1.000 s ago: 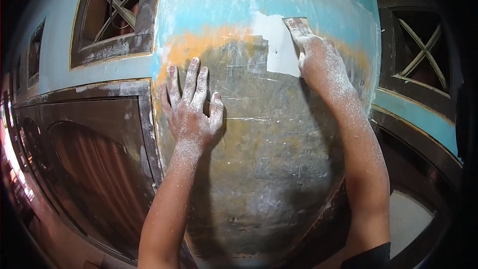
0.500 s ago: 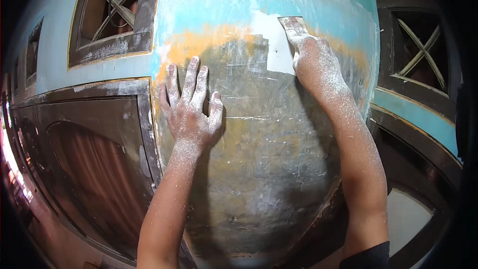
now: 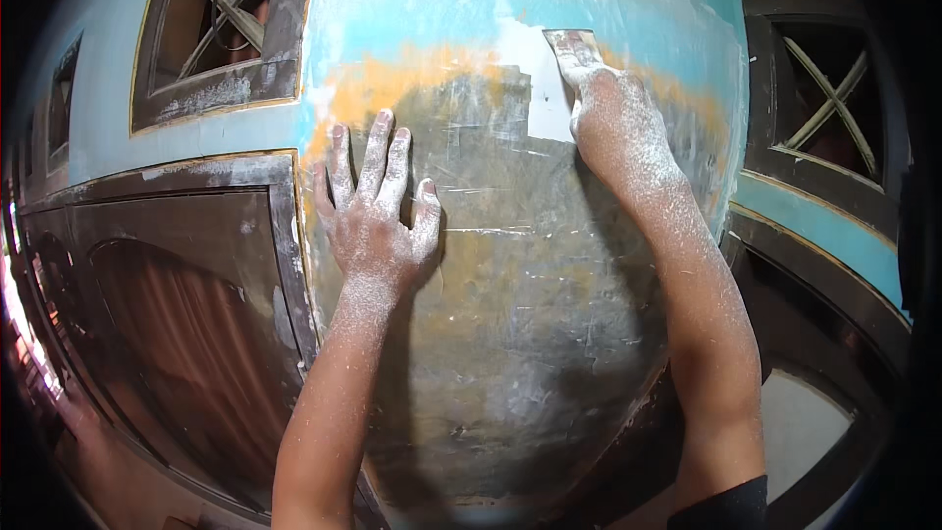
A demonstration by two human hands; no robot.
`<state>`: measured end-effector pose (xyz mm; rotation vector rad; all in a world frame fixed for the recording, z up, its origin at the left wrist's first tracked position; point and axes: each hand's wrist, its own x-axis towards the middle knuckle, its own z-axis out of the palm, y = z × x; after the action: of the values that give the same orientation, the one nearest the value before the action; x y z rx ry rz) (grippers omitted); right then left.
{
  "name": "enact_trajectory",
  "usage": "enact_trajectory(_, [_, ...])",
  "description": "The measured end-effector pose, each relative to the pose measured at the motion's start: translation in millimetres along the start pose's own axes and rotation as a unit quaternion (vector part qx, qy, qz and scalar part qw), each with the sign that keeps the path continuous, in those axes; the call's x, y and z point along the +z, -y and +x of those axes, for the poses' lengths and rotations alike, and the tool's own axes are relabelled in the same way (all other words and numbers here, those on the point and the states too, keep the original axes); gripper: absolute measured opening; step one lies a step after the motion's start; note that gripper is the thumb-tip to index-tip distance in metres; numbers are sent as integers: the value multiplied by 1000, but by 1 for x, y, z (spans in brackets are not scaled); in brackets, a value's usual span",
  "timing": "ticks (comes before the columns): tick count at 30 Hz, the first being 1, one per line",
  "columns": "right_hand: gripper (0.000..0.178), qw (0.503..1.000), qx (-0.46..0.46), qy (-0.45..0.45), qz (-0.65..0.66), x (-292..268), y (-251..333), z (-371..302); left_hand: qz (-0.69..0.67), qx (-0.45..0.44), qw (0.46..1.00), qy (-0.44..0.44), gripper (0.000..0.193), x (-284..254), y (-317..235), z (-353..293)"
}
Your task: Apply wall putty to a damaged area of the wall using a scraper.
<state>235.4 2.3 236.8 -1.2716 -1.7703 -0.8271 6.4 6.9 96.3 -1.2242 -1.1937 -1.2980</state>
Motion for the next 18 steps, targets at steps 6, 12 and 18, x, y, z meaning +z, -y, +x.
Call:
enact_trajectory(6, [29, 999, -9, -14, 41, -2, -1, 2, -9, -2, 1000, 6, 60, -1, -3, 0])
enact_trajectory(12, [28, 999, -12, 18, 50, -9, 9, 0, 5, 2, 1000, 2, 59, -1, 3, -2])
enact_trajectory(18, [37, 998, -11, -44, 37, 10, 4, -1, 2, -2, 1000, 6, 58, -5, -1, -1])
